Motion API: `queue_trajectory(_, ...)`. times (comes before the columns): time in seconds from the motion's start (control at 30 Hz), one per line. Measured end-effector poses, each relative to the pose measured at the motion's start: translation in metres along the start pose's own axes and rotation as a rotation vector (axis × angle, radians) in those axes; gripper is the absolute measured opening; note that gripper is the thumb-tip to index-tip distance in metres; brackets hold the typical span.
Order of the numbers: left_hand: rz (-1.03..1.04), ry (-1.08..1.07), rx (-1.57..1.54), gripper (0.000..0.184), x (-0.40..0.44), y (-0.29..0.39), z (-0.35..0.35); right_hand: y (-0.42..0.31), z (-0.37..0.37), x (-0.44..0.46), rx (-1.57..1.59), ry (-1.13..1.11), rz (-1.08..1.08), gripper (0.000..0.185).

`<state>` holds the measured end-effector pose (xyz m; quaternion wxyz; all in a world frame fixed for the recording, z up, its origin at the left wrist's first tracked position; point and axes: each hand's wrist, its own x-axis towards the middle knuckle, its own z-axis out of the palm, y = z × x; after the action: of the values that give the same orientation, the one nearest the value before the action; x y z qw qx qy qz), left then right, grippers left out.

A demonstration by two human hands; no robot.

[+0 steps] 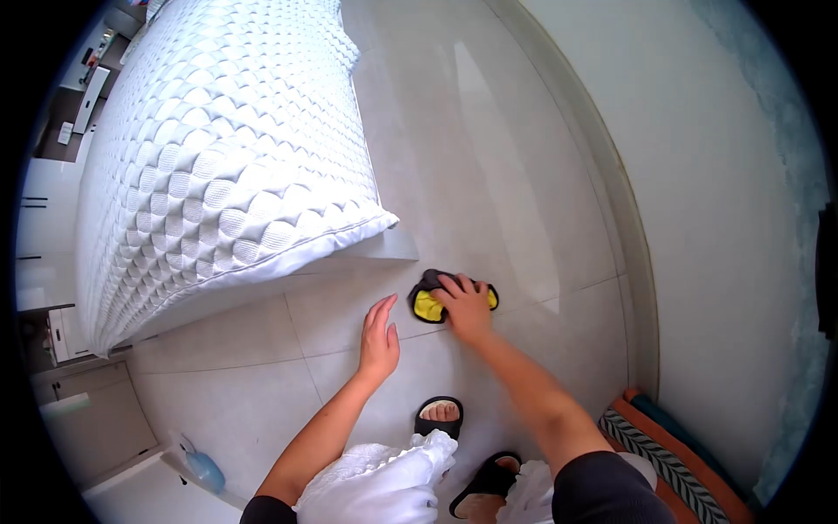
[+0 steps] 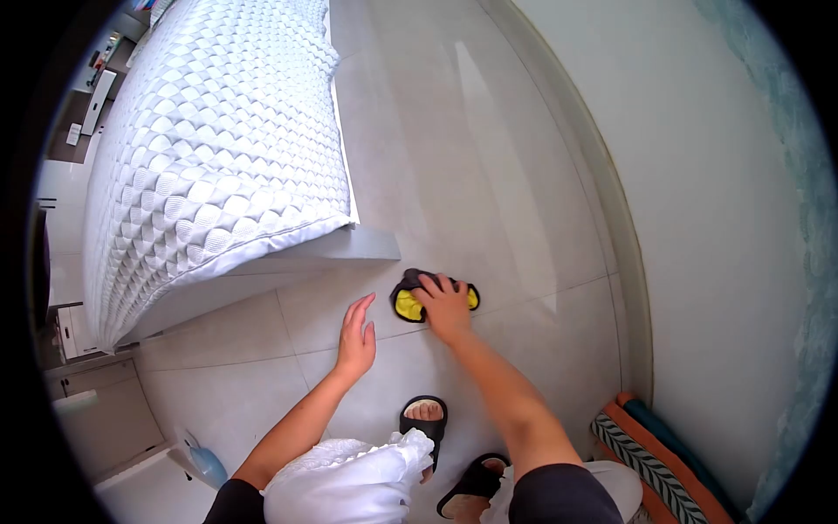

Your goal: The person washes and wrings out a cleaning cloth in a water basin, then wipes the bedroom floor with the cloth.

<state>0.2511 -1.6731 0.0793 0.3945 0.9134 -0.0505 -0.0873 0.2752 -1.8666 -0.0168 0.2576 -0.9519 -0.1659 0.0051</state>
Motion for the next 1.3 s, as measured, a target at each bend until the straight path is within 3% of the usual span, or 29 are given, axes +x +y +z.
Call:
queue_trajectory(0.07,0.007,0.009,0.013,0.060,-0.009,-0.001,0.000,-0.009,-0.008,-0.004,0.013,-0.009,0.146,0.045)
queue_trajectory(0.17,-0.036,-0.016,-0.020,0.060,-0.015,-0.002,0.004,-0.038,0.025,0.012,0.031,0.095,0.126,0.039)
queue_trajectory(0.3,-0.001,0.015,-0.001,0.061,-0.015,-0.003,-0.004,-0.048,0.030,0.026,0.051,-0.194,-0.171,0.042)
queue_trajectory(0.4,-0.061,0.046,-0.020,0.061,-0.018,-0.012,-0.011,-0.016,-0.013,0.011,0.125,-0.349,-0.184,0.049)
queue_trajectory(0.5,-0.075,0.017,-0.004,0.060,-0.026,-0.012,-0.005,0.028,-0.019,0.007,0.044,-0.025,0.063,0.057)
queue_trajectory(0.57,-0.086,-0.009,-0.033,0.059,-0.029,-0.009,-0.007,0.035,-0.028,0.035,0.031,0.051,0.087,0.063)
queue_trajectory(0.73,-0.063,0.047,-0.009,0.059,-0.025,-0.013,-0.013,0.010,-0.017,0.069,-0.040,-0.105,0.063,0.065)
queue_trajectory(0.8,-0.031,0.049,-0.013,0.059,-0.023,-0.012,-0.011,-0.001,-0.013,0.044,-0.042,-0.109,0.061,0.060)
queue_trajectory(0.87,-0.023,0.040,-0.029,0.059,-0.020,-0.007,-0.009,-0.006,0.009,0.002,-0.059,-0.147,-0.143,0.047)
queue_trajectory(0.97,-0.035,0.024,-0.063,0.059,-0.015,0.002,-0.003,-0.019,-0.001,-0.021,0.014,-0.171,-0.150,0.049)
queue_trajectory(1.03,-0.029,0.016,-0.070,0.059,-0.017,0.005,-0.001,-0.013,-0.015,-0.006,0.116,-0.141,-0.027,0.050)
queue_trajectory(1.07,-0.021,0.016,-0.067,0.059,-0.019,0.004,0.001,-0.012,-0.020,0.006,0.159,0.010,0.072,0.055)
queue_trajectory(1.2,-0.025,0.014,-0.048,0.059,-0.022,0.000,-0.003,-0.029,-0.009,0.025,0.144,-0.052,0.175,0.066)
queue_trajectory(1.23,-0.027,0.017,-0.048,0.059,-0.020,0.002,-0.002,-0.033,-0.011,0.018,0.148,-0.042,0.149,0.060)
queue_trajectory(1.3,-0.029,0.004,-0.045,0.059,-0.017,0.004,0.004,-0.022,-0.011,0.001,0.097,-0.248,-0.072,0.049)
